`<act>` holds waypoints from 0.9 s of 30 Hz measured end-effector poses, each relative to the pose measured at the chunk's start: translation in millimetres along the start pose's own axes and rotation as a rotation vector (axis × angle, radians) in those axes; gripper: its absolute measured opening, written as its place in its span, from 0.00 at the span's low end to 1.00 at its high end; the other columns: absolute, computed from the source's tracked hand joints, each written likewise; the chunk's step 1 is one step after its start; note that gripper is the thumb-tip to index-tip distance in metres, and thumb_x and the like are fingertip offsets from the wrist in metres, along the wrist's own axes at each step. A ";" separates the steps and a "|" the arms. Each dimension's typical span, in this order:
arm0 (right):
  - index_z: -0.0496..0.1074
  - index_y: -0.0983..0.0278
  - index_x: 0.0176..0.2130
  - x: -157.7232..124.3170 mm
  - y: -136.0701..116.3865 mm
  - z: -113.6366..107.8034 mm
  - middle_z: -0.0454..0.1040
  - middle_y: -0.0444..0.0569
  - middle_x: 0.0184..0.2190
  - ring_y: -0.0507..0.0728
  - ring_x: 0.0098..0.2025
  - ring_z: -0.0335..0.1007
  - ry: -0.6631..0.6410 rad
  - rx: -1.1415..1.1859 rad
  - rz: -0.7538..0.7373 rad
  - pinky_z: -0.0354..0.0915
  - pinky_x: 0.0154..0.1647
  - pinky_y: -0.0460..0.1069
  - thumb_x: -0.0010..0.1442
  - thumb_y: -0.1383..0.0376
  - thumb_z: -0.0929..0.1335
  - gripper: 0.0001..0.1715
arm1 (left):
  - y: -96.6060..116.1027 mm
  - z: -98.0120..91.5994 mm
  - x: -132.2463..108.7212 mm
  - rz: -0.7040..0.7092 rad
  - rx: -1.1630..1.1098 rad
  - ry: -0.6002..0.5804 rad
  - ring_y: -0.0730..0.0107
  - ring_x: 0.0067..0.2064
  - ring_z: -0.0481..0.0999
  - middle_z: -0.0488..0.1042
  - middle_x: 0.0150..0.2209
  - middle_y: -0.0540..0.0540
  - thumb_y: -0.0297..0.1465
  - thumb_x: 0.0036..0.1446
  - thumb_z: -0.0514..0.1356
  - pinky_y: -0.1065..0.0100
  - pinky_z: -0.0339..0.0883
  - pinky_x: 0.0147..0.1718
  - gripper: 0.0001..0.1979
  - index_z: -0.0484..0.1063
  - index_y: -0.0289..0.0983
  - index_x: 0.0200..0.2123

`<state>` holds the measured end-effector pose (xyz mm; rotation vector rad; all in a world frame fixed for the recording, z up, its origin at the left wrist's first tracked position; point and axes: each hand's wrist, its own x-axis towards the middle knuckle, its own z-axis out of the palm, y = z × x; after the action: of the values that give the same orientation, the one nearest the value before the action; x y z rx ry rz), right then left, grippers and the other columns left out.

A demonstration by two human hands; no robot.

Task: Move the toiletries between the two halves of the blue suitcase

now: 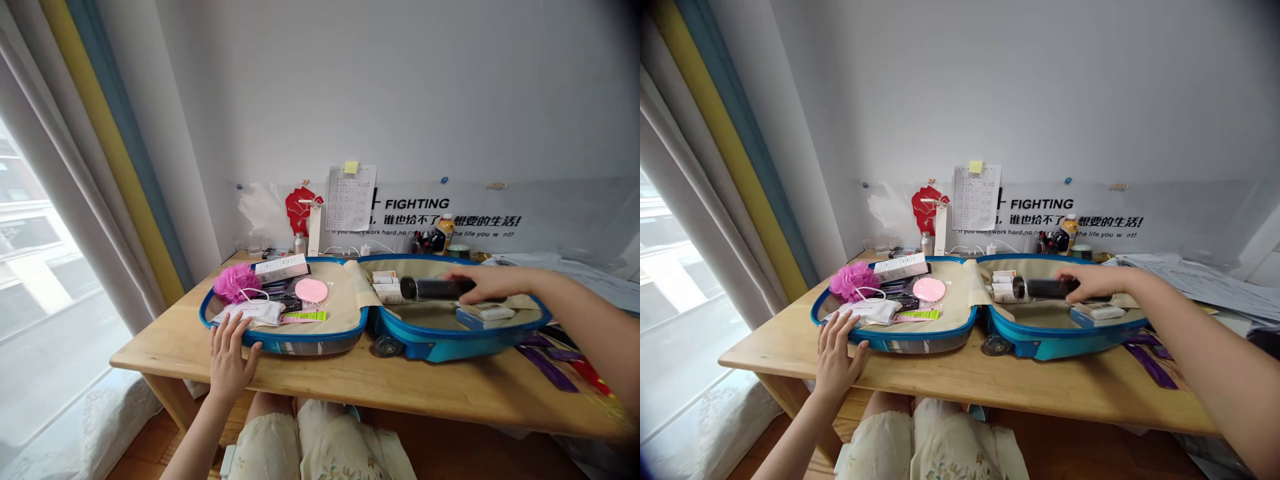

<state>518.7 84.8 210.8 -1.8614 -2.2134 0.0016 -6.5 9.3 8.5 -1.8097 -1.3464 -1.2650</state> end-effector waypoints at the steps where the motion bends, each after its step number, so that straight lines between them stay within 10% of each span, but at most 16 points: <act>1: 0.76 0.56 0.40 1.6 -6.0 -12.6 0.79 0.51 0.35 0.58 0.33 0.76 -0.101 0.041 -0.002 0.72 0.37 0.53 0.46 0.55 0.73 0.19 | 0.0 0.0 0.0 -0.005 -0.002 -0.004 0.52 0.70 0.55 0.67 0.62 0.37 0.37 0.66 0.54 0.48 0.43 0.68 0.26 0.59 0.40 0.65; 6: 0.67 0.59 0.60 4.2 -79.3 -36.7 0.77 0.57 0.50 0.61 0.44 0.76 -0.175 0.159 -0.093 0.70 0.44 0.54 0.55 0.47 0.66 0.38 | 0.5 -0.6 0.5 -0.013 0.001 -0.013 0.52 0.70 0.55 0.67 0.62 0.38 0.38 0.66 0.54 0.49 0.43 0.68 0.27 0.58 0.40 0.66; 14: 0.71 0.56 0.56 15.3 -206.1 29.3 0.77 0.50 0.51 0.60 0.49 0.75 -0.262 0.166 -0.423 0.68 0.47 0.51 0.54 0.47 0.70 0.34 | 0.4 1.0 -0.1 -0.022 0.008 -0.020 0.51 0.70 0.55 0.65 0.64 0.37 0.38 0.66 0.54 0.48 0.42 0.68 0.29 0.55 0.40 0.68; 27: 0.68 0.59 0.57 89.4 -264.7 94.8 0.74 0.54 0.55 0.63 0.51 0.73 -0.113 -0.057 -0.465 0.67 0.45 0.51 0.55 0.58 0.69 0.30 | -1.5 3.2 -3.0 -0.028 0.023 -0.031 0.52 0.70 0.55 0.66 0.63 0.37 0.38 0.65 0.54 0.48 0.42 0.68 0.27 0.58 0.40 0.66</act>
<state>230.3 137.7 178.0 -1.3574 -2.6979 -0.0415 -6.9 11.2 4.3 -1.8073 -1.4020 -1.2353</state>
